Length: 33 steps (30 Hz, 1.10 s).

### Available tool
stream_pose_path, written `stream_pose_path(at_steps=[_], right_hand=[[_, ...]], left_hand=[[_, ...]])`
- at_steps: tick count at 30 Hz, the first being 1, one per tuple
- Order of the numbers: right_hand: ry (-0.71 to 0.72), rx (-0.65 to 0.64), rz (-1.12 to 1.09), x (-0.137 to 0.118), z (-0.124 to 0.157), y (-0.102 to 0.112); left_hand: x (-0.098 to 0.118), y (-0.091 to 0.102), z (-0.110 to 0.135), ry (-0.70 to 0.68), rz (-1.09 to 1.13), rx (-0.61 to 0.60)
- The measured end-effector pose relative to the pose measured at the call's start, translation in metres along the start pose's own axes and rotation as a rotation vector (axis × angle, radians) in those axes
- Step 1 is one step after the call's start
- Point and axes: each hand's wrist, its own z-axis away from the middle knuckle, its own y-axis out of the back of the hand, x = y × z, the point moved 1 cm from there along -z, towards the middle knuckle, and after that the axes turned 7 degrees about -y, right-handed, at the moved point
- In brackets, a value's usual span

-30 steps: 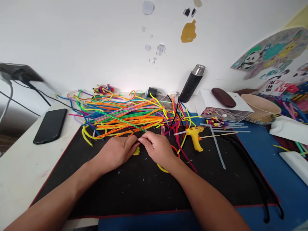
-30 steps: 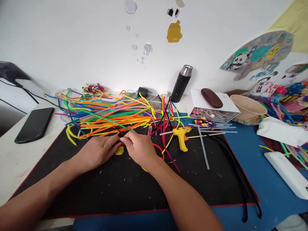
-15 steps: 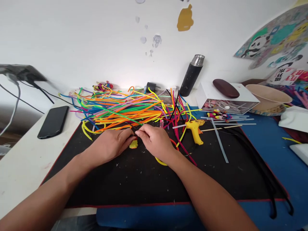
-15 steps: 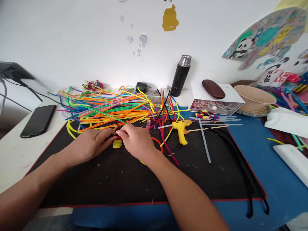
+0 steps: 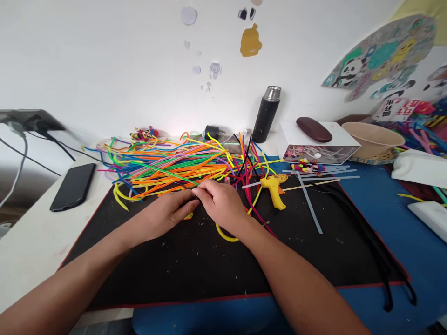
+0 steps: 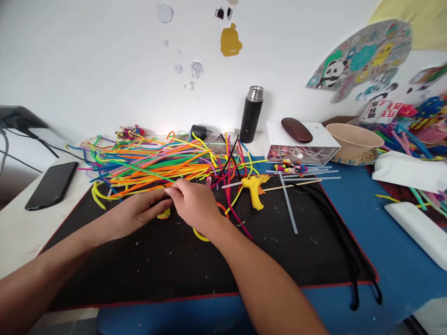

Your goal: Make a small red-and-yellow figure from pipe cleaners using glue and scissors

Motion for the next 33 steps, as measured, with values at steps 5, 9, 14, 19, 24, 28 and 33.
stream_pose_path(at_steps=[5, 9, 14, 19, 24, 28, 33], right_hand=[[-0.01, 0.002, 0.046, -0.001, 0.0, 0.005], [-0.013, -0.053, 0.117, -0.007, 0.002, 0.009], [0.007, -0.109, 0.176, -0.009, 0.001, 0.009], [-0.001, -0.069, 0.19, -0.002, -0.002, 0.011], [0.005, -0.05, 0.146, -0.003, -0.001, 0.013], [-0.027, -0.045, 0.155, -0.002, -0.002, 0.016], [-0.056, -0.032, 0.164, 0.003, -0.005, 0.019]], left_hand=[[-0.002, 0.0, -0.006, -0.068, -0.018, -0.022], [-0.008, 0.001, -0.004, -0.214, -0.113, -0.017], [-0.013, 0.001, -0.003, -0.172, -0.224, 0.143], [-0.002, -0.004, 0.003, -0.124, -0.246, 0.189], [0.009, -0.009, 0.015, -0.188, -0.3, 0.242], [0.015, -0.012, 0.025, -0.294, -0.327, 0.234], [0.026, 0.006, 0.024, -0.225, -0.27, 0.389]])
